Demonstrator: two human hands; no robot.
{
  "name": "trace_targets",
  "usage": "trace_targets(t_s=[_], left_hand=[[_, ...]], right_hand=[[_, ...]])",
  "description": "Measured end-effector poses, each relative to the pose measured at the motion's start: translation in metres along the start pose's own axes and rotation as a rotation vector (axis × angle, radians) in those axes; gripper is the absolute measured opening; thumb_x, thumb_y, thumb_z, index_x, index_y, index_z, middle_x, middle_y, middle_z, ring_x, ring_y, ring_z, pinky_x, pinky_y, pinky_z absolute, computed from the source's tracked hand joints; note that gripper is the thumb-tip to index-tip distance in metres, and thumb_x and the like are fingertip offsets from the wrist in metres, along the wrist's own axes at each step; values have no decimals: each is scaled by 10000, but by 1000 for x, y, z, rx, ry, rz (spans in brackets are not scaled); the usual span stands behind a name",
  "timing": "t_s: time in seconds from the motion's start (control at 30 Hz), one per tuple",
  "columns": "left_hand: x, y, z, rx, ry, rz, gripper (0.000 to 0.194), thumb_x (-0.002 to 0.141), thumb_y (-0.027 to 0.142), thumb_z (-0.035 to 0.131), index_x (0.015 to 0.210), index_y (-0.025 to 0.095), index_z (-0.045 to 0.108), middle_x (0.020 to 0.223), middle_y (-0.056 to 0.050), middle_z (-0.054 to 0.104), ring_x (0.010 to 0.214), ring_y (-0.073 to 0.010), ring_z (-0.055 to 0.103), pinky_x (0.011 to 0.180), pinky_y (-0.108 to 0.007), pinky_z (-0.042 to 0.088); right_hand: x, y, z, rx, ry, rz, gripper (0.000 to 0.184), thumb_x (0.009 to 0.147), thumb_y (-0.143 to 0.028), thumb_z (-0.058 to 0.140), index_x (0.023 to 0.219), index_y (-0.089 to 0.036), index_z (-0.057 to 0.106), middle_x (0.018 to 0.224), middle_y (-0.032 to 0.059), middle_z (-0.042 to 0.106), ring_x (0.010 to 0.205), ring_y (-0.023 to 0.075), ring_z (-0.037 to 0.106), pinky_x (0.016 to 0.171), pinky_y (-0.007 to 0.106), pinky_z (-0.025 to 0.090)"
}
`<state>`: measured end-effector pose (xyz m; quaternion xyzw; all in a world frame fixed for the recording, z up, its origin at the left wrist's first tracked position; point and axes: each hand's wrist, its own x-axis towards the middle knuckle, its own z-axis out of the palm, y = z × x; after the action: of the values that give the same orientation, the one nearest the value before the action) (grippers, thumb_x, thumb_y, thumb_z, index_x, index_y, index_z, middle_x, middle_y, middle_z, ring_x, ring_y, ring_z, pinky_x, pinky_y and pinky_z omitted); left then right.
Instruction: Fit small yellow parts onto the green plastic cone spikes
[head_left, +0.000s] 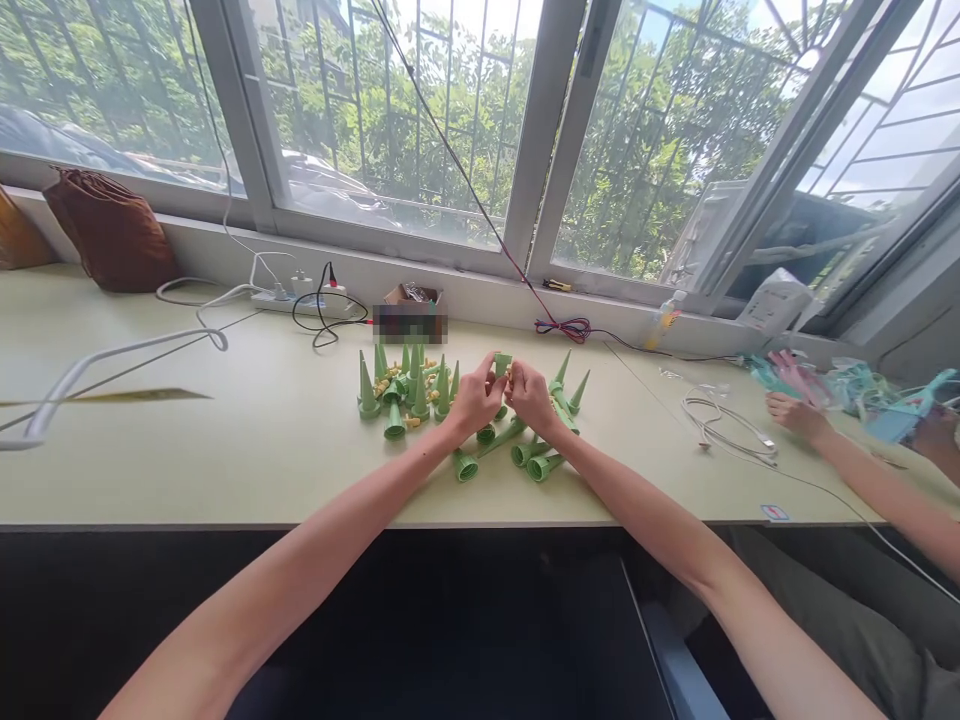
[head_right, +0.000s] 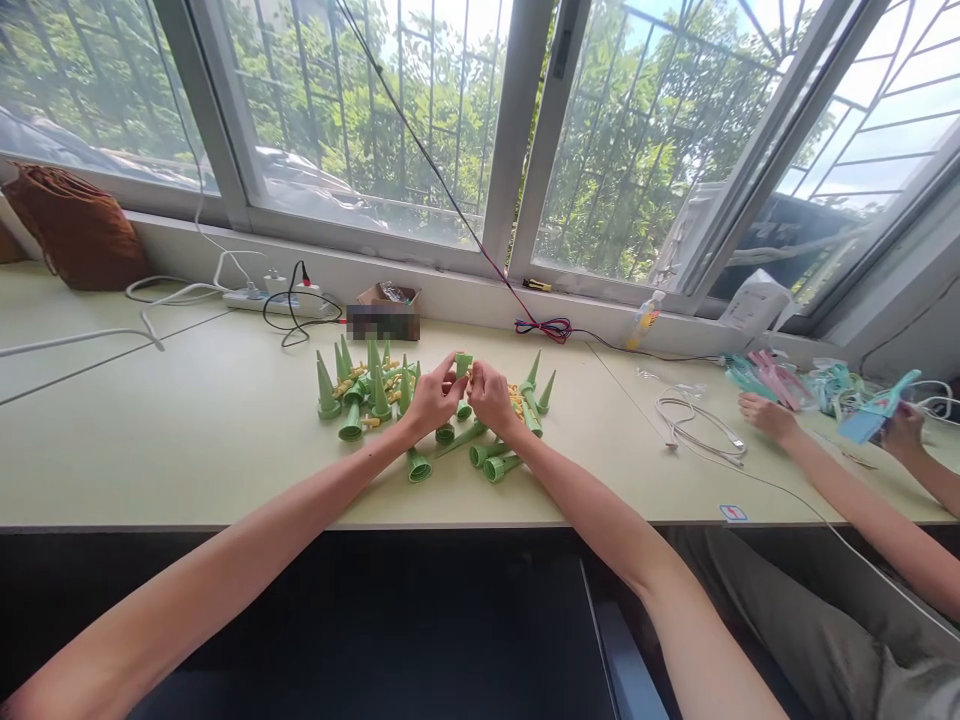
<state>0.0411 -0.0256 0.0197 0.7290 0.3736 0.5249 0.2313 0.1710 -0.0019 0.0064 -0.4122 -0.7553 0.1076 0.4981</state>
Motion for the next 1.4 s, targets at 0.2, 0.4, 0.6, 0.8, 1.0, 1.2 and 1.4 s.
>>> trace_targets(t_s=[0.2,0.4,0.6,0.8,1.0,1.2,1.4], left_hand=[[2,5,-2,-187,-66,-128,244,870,269,512,1070,148,579,579,24,524,454,-73,415,455,-191,312],[4,8,-7,-331,-130,-281,186,849,303,569,954,152,540,535,53,491,369,-40,347,382,-177,252],[7,3,-9,-477,-174,-322,254,882,411,549,851,165,492,537,45,493,344,-31,311,340,-167,247],[7,3,-9,-538,-182,-345,253,930,402,479,884,155,505,528,35,509,349,-33,293,330,-161,247],[6,1,-9,-499,-167,-409,374,937,345,480,1265,165,471,514,55,513,332,-56,363,331,-165,249],[6,3,-11,-483,-169,-408,374,942,313,465,1279,154,489,501,58,503,324,-62,382,324,-169,256],[5,6,-12,-447,-146,-404,386,939,279,466,1301,145,472,485,64,493,324,-64,382,329,-167,264]], right_hand=[[-1,-1,-4,-71,59,-36,367,995,-434,239,718,-233,370,574,5,472,518,155,445,548,298,353],[1,8,-5,-150,54,-135,372,995,-453,210,708,-242,316,584,-14,406,526,147,371,567,288,342],[1,4,-9,-143,22,-152,342,992,-393,256,699,-231,322,591,-30,402,524,128,349,558,268,305],[2,-6,-15,-123,13,-114,382,980,-417,303,652,-221,309,567,-40,368,527,114,311,558,260,286],[-1,-10,-17,-68,-50,-43,421,950,-522,343,662,-214,354,557,-45,384,527,105,332,545,242,302],[-1,-8,-16,-44,-53,-24,430,932,-548,365,663,-211,370,563,-41,407,529,104,341,548,235,318],[-1,-7,-15,-3,-65,-13,379,910,-481,432,655,-207,377,572,-36,454,537,102,389,550,228,333]])
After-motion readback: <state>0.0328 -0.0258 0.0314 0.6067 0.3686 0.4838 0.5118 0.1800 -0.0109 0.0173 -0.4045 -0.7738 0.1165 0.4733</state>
